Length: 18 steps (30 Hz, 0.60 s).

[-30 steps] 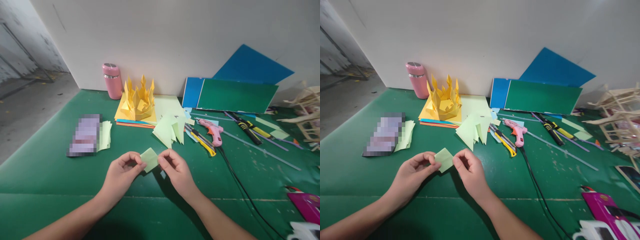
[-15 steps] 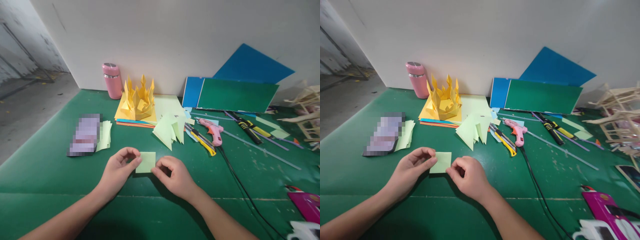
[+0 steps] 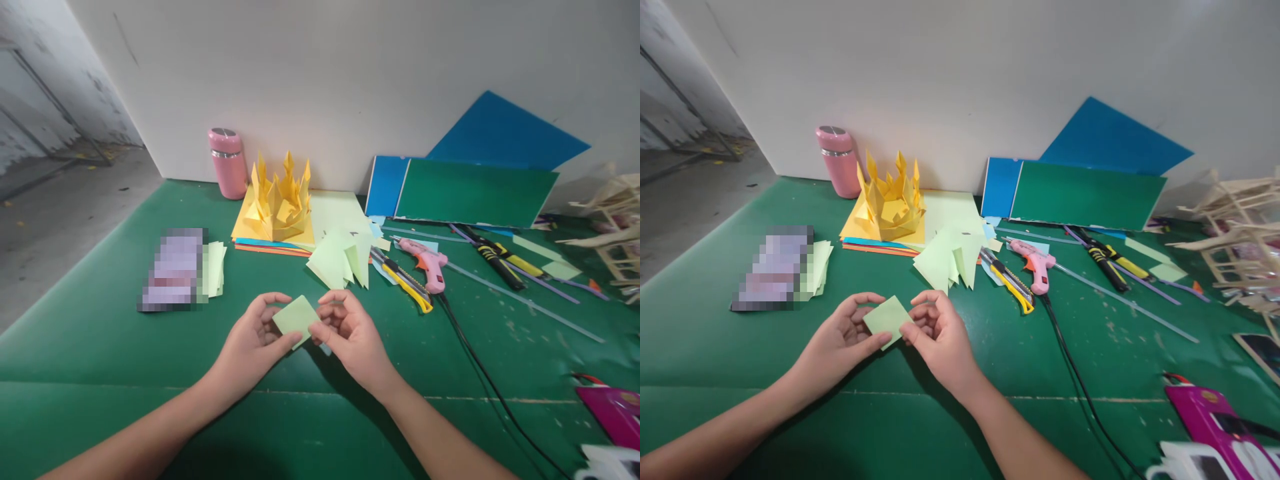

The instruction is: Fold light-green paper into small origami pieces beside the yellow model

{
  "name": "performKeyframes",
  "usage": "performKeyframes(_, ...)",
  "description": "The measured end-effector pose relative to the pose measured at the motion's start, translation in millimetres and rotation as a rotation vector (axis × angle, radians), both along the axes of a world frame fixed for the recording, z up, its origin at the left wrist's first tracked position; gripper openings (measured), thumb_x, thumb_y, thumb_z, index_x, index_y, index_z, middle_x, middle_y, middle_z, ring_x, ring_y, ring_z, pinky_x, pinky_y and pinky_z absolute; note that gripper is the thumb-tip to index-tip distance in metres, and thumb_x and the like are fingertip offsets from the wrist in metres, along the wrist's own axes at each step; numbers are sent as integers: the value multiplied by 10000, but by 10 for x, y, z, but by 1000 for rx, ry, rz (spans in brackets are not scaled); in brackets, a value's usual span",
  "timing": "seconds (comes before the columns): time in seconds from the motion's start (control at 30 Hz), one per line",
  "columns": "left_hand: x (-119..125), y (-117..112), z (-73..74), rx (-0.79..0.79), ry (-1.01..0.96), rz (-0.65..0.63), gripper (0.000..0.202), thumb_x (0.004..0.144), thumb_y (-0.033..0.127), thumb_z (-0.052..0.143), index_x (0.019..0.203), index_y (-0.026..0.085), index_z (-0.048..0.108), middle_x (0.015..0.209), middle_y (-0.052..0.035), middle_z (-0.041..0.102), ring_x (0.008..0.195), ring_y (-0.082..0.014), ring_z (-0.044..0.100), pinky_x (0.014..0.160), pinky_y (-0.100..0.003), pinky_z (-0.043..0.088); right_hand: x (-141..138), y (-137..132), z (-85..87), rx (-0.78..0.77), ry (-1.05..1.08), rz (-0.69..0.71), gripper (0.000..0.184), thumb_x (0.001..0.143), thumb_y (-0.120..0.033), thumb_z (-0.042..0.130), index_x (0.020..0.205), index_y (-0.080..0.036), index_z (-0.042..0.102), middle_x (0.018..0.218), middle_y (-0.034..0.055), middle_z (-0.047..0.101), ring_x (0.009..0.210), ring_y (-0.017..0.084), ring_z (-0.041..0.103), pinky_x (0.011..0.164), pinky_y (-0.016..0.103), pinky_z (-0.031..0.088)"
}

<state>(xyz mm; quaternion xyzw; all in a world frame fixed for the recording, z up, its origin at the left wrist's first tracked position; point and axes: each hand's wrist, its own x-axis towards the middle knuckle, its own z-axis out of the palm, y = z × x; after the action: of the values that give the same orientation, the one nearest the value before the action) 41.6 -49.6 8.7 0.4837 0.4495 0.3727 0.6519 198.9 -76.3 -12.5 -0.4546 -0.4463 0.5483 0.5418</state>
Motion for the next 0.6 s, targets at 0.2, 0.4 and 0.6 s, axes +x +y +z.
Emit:
performKeyframes(0.2,-21,-22,-6,71,36,29,442,629,230,736,972,213,457,819,-8,704,750,-173,691,695,-280,542,-9,-6,14,-1,-1,-36,309,709,-326,720,919,-238,511,713,-38,584,612,124,618,633,281,526)
performKeyframes(0.4,-19,-17,1,94,95,16,412,643,243,705,955,223,437,703,20,691,631,-158,662,580,-252,510,-13,-16,30,13,-13,-68,292,699,-336,728,828,-235,487,660,-56,564,578,124,625,596,269,533)
performKeyframes(0.6,-66,25,31,151,167,44,356,674,248,660,964,229,455,614,39,675,594,-167,669,624,-284,536,2,-24,11,59,-126,-83,181,743,-286,663,759,-228,492,648,-44,557,589,126,599,585,258,509)
